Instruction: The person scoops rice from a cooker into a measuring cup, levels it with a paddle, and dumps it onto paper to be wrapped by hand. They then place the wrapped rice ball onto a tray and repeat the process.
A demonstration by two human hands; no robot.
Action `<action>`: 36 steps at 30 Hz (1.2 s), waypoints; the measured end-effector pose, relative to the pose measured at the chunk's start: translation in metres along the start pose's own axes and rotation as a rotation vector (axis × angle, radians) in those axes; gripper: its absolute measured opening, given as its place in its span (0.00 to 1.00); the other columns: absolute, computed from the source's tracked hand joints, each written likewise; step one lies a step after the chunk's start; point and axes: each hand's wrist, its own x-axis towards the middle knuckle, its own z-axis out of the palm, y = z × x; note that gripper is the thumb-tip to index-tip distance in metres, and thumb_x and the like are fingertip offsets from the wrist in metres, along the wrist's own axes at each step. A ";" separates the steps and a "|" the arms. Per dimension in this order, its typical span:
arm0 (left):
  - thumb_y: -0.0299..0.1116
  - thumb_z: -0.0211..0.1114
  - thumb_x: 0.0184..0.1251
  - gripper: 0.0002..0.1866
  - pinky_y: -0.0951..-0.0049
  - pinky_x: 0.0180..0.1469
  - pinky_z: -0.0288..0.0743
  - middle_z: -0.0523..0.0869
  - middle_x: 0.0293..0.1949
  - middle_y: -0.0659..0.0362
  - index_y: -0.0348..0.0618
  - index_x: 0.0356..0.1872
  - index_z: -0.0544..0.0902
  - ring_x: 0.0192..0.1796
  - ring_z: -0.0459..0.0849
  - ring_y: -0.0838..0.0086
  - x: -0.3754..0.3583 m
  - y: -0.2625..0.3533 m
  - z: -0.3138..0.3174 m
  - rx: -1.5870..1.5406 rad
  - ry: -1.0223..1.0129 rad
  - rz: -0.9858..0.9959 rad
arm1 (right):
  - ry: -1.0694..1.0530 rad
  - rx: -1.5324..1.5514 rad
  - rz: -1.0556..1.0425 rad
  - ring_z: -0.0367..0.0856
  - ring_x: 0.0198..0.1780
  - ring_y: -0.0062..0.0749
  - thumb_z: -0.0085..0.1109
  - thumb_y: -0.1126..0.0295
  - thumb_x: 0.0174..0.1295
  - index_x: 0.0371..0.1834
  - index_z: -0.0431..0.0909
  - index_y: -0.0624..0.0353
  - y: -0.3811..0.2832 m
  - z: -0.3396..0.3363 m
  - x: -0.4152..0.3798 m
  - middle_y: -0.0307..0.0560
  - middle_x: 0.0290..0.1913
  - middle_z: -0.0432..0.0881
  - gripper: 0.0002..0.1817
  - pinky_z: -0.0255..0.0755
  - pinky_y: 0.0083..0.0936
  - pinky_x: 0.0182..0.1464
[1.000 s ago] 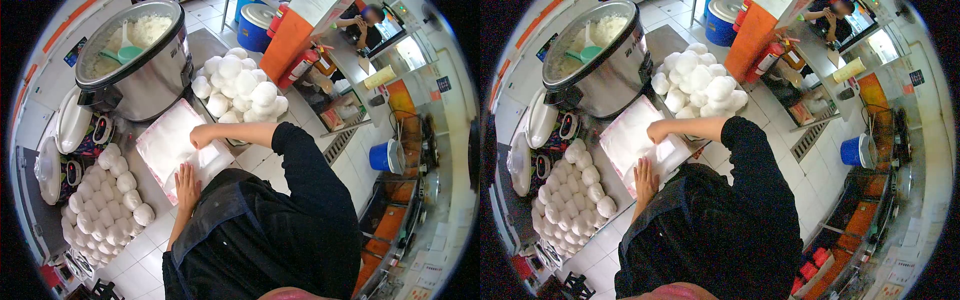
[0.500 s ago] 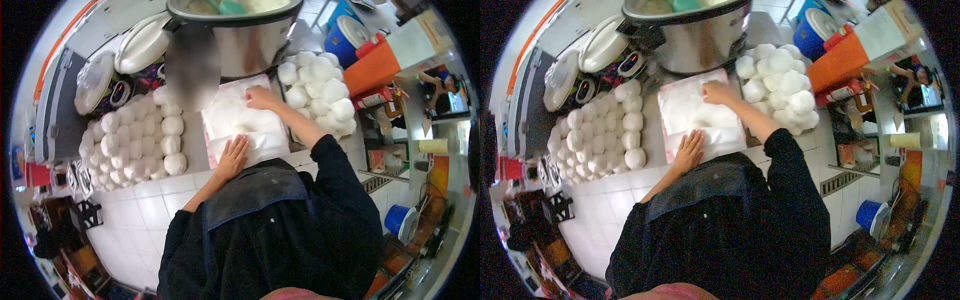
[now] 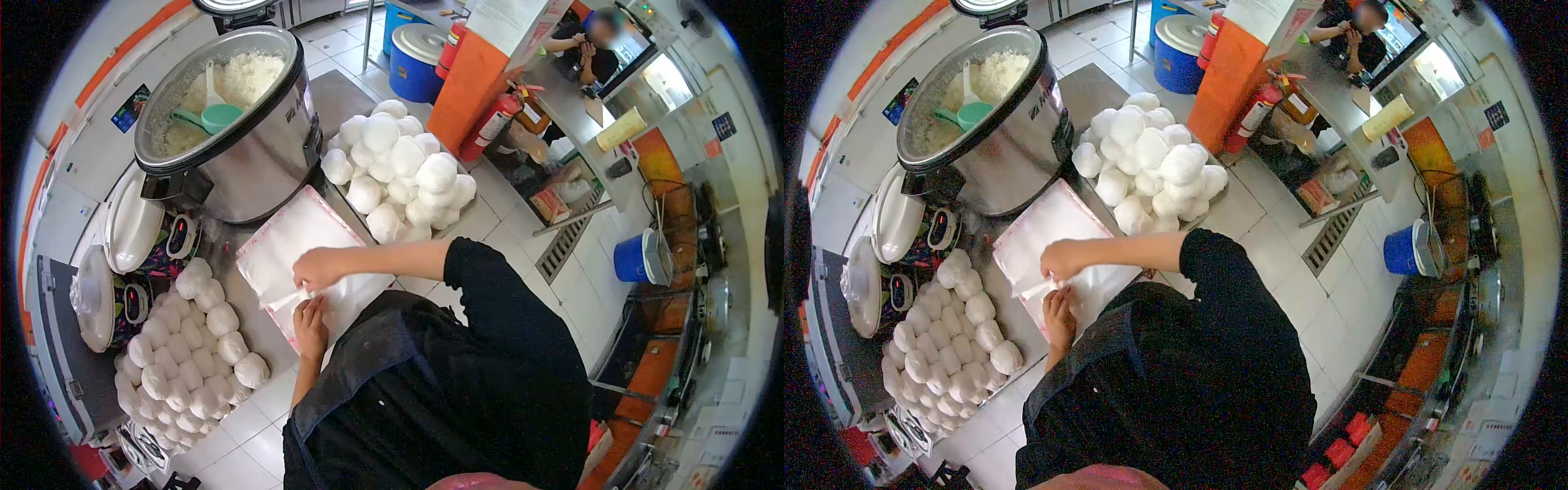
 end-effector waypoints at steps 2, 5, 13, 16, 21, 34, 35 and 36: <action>0.16 0.55 0.44 0.17 0.64 0.50 0.70 0.80 0.44 0.55 0.39 0.39 0.80 0.47 0.76 0.59 -0.002 -0.007 0.002 -0.036 0.045 0.031 | 0.032 -0.122 -0.045 0.79 0.39 0.40 0.55 0.64 0.50 0.33 0.81 0.54 -0.010 0.017 -0.011 0.44 0.33 0.80 0.10 0.72 0.37 0.39; 0.25 0.65 0.52 0.07 0.62 0.48 0.67 0.77 0.41 0.53 0.43 0.31 0.76 0.44 0.74 0.60 -0.019 -0.015 0.012 0.113 0.245 -0.187 | 0.133 -0.256 -0.102 0.76 0.40 0.35 0.53 0.63 0.52 0.29 0.79 0.52 -0.013 0.039 -0.024 0.41 0.32 0.76 0.08 0.70 0.34 0.39; 0.30 0.64 0.54 0.12 0.55 0.57 0.62 0.79 0.41 0.57 0.45 0.41 0.77 0.51 0.74 0.61 0.013 -0.014 -0.024 0.279 -0.054 0.079 | 0.526 -0.464 -0.271 0.71 0.43 0.30 0.52 0.60 0.50 0.21 0.76 0.51 -0.008 0.078 -0.042 0.39 0.35 0.74 0.09 0.67 0.31 0.40; 0.30 0.65 0.53 0.15 0.59 0.53 0.67 0.79 0.41 0.56 0.44 0.43 0.77 0.49 0.75 0.60 0.001 -0.029 -0.024 0.114 -0.085 0.144 | 0.466 -0.448 -0.163 0.71 0.44 0.30 0.52 0.62 0.51 0.27 0.77 0.51 -0.011 0.078 -0.062 0.39 0.35 0.73 0.07 0.68 0.32 0.40; 0.26 0.66 0.50 0.18 0.62 0.46 0.72 0.79 0.41 0.54 0.40 0.45 0.76 0.45 0.77 0.59 -0.008 -0.048 -0.035 -0.054 -0.170 0.154 | 0.585 -0.390 -0.108 0.73 0.42 0.33 0.51 0.64 0.54 0.43 0.75 0.52 0.007 0.093 -0.081 0.39 0.37 0.75 0.13 0.71 0.32 0.41; 0.32 0.68 0.45 0.24 0.65 0.40 0.73 0.82 0.30 0.50 0.37 0.46 0.74 0.36 0.81 0.59 0.034 -0.067 -0.033 -0.324 -0.284 -0.638 | 0.381 0.152 0.457 0.79 0.39 0.52 0.59 0.69 0.46 0.42 0.74 0.65 0.014 0.050 -0.045 0.58 0.36 0.80 0.19 0.71 0.41 0.43; 0.36 0.71 0.41 0.30 0.64 0.42 0.73 0.82 0.33 0.49 0.36 0.50 0.72 0.40 0.81 0.60 0.044 -0.065 -0.035 -0.165 -0.374 -0.637 | 0.321 0.087 0.607 0.79 0.41 0.51 0.62 0.67 0.42 0.45 0.73 0.66 0.006 0.038 -0.039 0.60 0.37 0.80 0.25 0.71 0.40 0.45; 0.39 0.72 0.38 0.35 0.62 0.47 0.71 0.81 0.39 0.47 0.36 0.51 0.71 0.45 0.79 0.60 0.044 -0.089 -0.017 -0.032 -0.390 -0.385 | 0.254 0.024 0.743 0.79 0.43 0.50 0.66 0.64 0.37 0.48 0.71 0.67 0.003 0.031 -0.031 0.61 0.37 0.80 0.31 0.71 0.40 0.47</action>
